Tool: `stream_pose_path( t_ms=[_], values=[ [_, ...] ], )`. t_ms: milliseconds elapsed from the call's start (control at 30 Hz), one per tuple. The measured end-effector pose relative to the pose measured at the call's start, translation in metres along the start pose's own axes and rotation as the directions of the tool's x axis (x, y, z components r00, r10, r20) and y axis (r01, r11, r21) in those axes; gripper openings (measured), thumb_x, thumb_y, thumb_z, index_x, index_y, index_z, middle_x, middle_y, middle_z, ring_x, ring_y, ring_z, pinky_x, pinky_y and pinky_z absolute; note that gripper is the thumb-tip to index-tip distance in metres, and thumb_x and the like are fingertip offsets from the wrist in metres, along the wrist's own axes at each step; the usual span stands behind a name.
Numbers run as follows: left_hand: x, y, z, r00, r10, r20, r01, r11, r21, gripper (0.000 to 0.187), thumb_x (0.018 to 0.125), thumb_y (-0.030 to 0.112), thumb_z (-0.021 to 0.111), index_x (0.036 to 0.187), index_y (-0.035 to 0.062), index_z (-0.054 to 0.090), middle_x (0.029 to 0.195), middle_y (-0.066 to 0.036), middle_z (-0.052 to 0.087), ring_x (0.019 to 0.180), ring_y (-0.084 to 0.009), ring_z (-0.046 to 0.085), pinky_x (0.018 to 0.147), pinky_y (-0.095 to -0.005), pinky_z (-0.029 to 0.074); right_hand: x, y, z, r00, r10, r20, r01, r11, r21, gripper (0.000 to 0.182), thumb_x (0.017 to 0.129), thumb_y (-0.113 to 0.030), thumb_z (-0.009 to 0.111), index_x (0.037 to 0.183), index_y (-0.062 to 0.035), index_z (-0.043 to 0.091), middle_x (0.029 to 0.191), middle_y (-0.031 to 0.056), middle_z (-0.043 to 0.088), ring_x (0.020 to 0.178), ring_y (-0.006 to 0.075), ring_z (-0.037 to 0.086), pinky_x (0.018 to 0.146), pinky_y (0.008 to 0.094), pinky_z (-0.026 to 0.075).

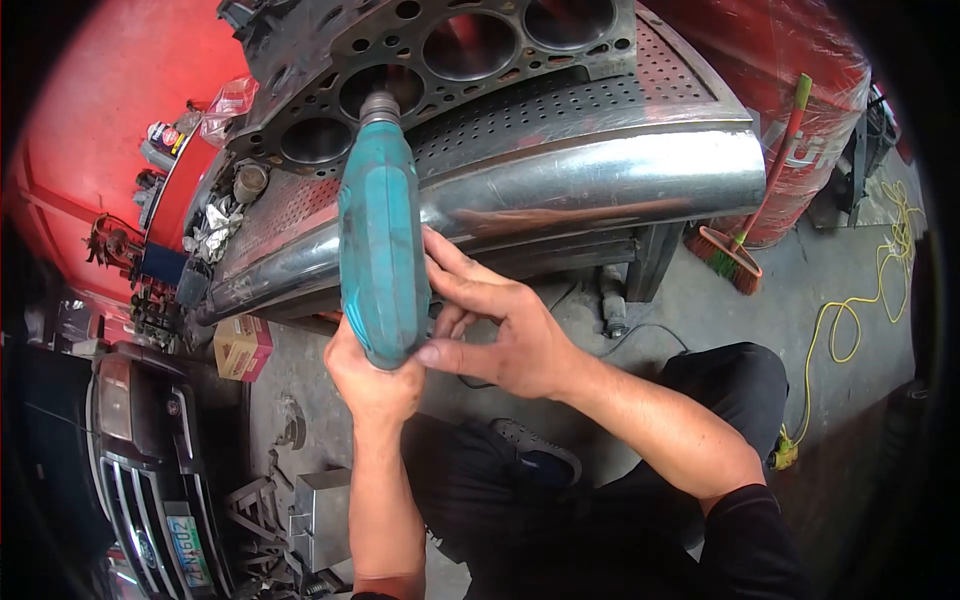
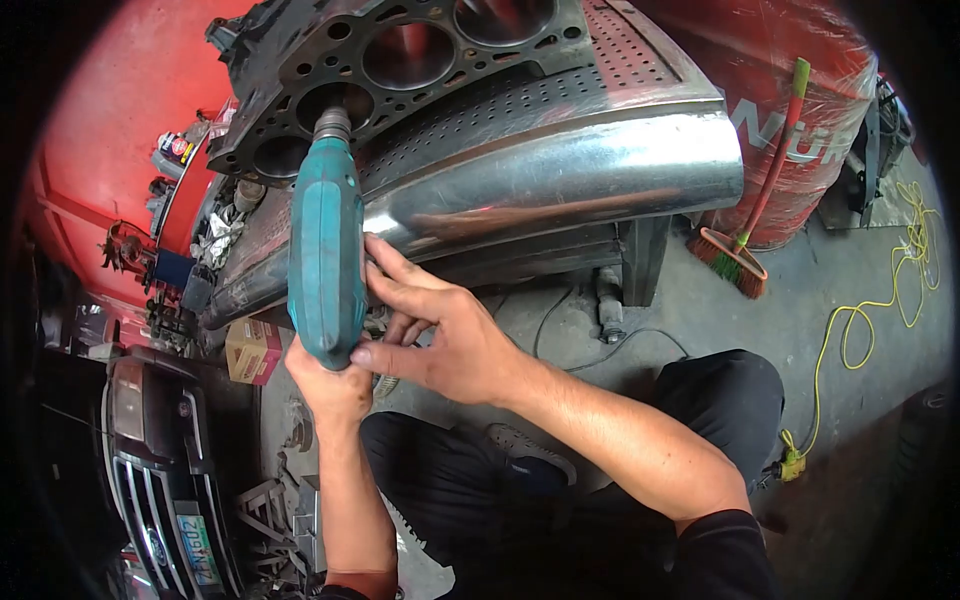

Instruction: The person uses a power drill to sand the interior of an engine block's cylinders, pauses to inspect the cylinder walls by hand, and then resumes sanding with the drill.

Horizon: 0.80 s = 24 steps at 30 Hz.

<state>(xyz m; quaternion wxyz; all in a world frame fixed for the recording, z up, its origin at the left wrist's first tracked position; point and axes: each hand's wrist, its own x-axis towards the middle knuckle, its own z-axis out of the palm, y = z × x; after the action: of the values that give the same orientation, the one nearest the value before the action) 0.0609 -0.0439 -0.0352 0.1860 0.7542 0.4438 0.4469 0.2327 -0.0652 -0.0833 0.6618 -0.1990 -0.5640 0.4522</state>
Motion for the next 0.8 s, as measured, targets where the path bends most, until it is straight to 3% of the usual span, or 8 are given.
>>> stream_pose_path(
  t_ms=[33, 133, 233, 333, 433, 633, 733, 800],
  values=[
    [-0.005, 0.003, -0.002, 1.0, -0.002, 0.002, 0.002, 1.0, 0.005, 0.038, 0.071, 0.005, 0.072, 0.109, -0.0011, 0.069, 0.092, -0.01, 0.075, 0.086, -0.0184, 0.072, 0.08, -0.0337, 0.056, -0.003, -0.002, 0.004, 0.999, -0.046, -0.005, 0.046, 0.999, -0.013, 0.081, 0.085, -0.007, 0.082, 0.155, -0.0057, 0.041, 0.169, 0.0205, 0.021, 0.088, 0.006, 0.065, 0.078, 0.0249, 0.056],
    [-0.015, 0.002, -0.006, 1.0, -0.022, -0.005, 0.022, 1.0, -0.009, 0.036, 0.071, 0.004, 0.07, 0.107, -0.0012, 0.069, 0.091, -0.012, 0.075, 0.084, -0.0213, 0.073, 0.079, -0.0341, 0.056, -0.011, 0.003, 0.012, 0.992, -0.127, -0.006, 0.127, 0.992, 0.012, 0.083, 0.084, -0.007, 0.083, 0.155, -0.0058, 0.041, 0.169, 0.0211, 0.02, 0.09, 0.0076, 0.066, 0.079, 0.0259, 0.057],
    [-0.025, 0.005, -0.012, 0.999, -0.049, 0.0, 0.049, 0.999, -0.006, 0.035, 0.071, 0.003, 0.071, 0.106, -0.0006, 0.07, 0.092, -0.012, 0.075, 0.084, -0.0212, 0.073, 0.077, -0.0339, 0.056, -0.019, -0.001, 0.015, 0.994, -0.111, 0.01, 0.111, 0.994, -0.024, 0.085, 0.083, -0.004, 0.083, 0.156, -0.0076, 0.04, 0.168, 0.0222, 0.019, 0.099, 0.0116, 0.067, 0.081, 0.0273, 0.059],
    [-0.03, 0.005, -0.013, 1.0, 0.023, 0.0, -0.023, 0.999, 0.042, 0.02, 0.076, 0.008, 0.069, 0.093, -0.0019, 0.065, 0.071, -0.003, 0.067, 0.062, -0.0116, 0.064, 0.057, -0.0273, 0.052, -0.026, -0.003, 0.019, 0.992, -0.128, 0.014, 0.129, 0.99, -0.055, 0.087, 0.083, -0.002, 0.083, 0.157, -0.0089, 0.038, 0.168, 0.0227, 0.018, 0.106, 0.0151, 0.067, 0.083, 0.0282, 0.06],
    [-0.035, 0.011, -0.014, 1.0, 0.021, 0.002, -0.021, 0.999, 0.035, 0.019, 0.077, 0.009, 0.07, 0.091, -0.002, 0.065, 0.069, -0.002, 0.066, 0.06, -0.0115, 0.064, 0.056, -0.0274, 0.052, -0.032, -0.001, 0.025, 0.988, -0.156, 0.008, 0.156, 0.986, -0.05, 0.088, 0.082, 0.0, 0.082, 0.158, -0.0092, 0.037, 0.169, 0.023, 0.015, 0.111, 0.0182, 0.067, 0.084, 0.0287, 0.06],
    [-0.029, 0.01, -0.009, 1.0, 0.015, -0.008, -0.014, 1.0, 0.026, 0.016, 0.077, 0.009, 0.071, 0.088, -0.0016, 0.066, 0.069, -0.003, 0.066, 0.061, -0.0105, 0.063, 0.056, -0.0277, 0.052, -0.026, -0.005, 0.021, 0.992, -0.125, 0.017, 0.126, 0.989, -0.081, 0.09, 0.082, 0.002, 0.08, 0.159, -0.0047, 0.033, 0.17, 0.023, 0.012, 0.116, 0.0179, 0.064, 0.082, 0.0279, 0.059],
    [-0.019, 0.016, -0.006, 0.999, -0.044, 0.02, 0.044, 0.999, 0.028, 0.035, 0.071, 0.004, 0.079, 0.106, 0.0015, 0.071, 0.093, -0.01, 0.075, 0.084, -0.0201, 0.074, 0.076, -0.0331, 0.057, -0.018, -0.007, 0.018, 0.995, -0.104, -0.003, 0.103, 0.99, -0.097, 0.089, 0.083, 0.002, 0.08, 0.158, -0.0026, 0.033, 0.17, 0.023, 0.013, 0.114, 0.0158, 0.064, 0.08, 0.027, 0.059],
    [-0.012, 0.014, -0.002, 0.999, -0.042, 0.007, 0.042, 0.999, 0.019, 0.038, 0.071, 0.005, 0.079, 0.107, 0.0015, 0.071, 0.093, -0.011, 0.075, 0.085, -0.0216, 0.074, 0.076, -0.0335, 0.057, -0.011, -0.007, 0.015, 0.996, -0.091, -0.02, 0.089, 0.992, -0.095, 0.088, 0.082, 0.002, 0.08, 0.158, -0.0019, 0.034, 0.169, 0.023, 0.014, 0.106, 0.0125, 0.064, 0.079, 0.0258, 0.058]
  ],
)
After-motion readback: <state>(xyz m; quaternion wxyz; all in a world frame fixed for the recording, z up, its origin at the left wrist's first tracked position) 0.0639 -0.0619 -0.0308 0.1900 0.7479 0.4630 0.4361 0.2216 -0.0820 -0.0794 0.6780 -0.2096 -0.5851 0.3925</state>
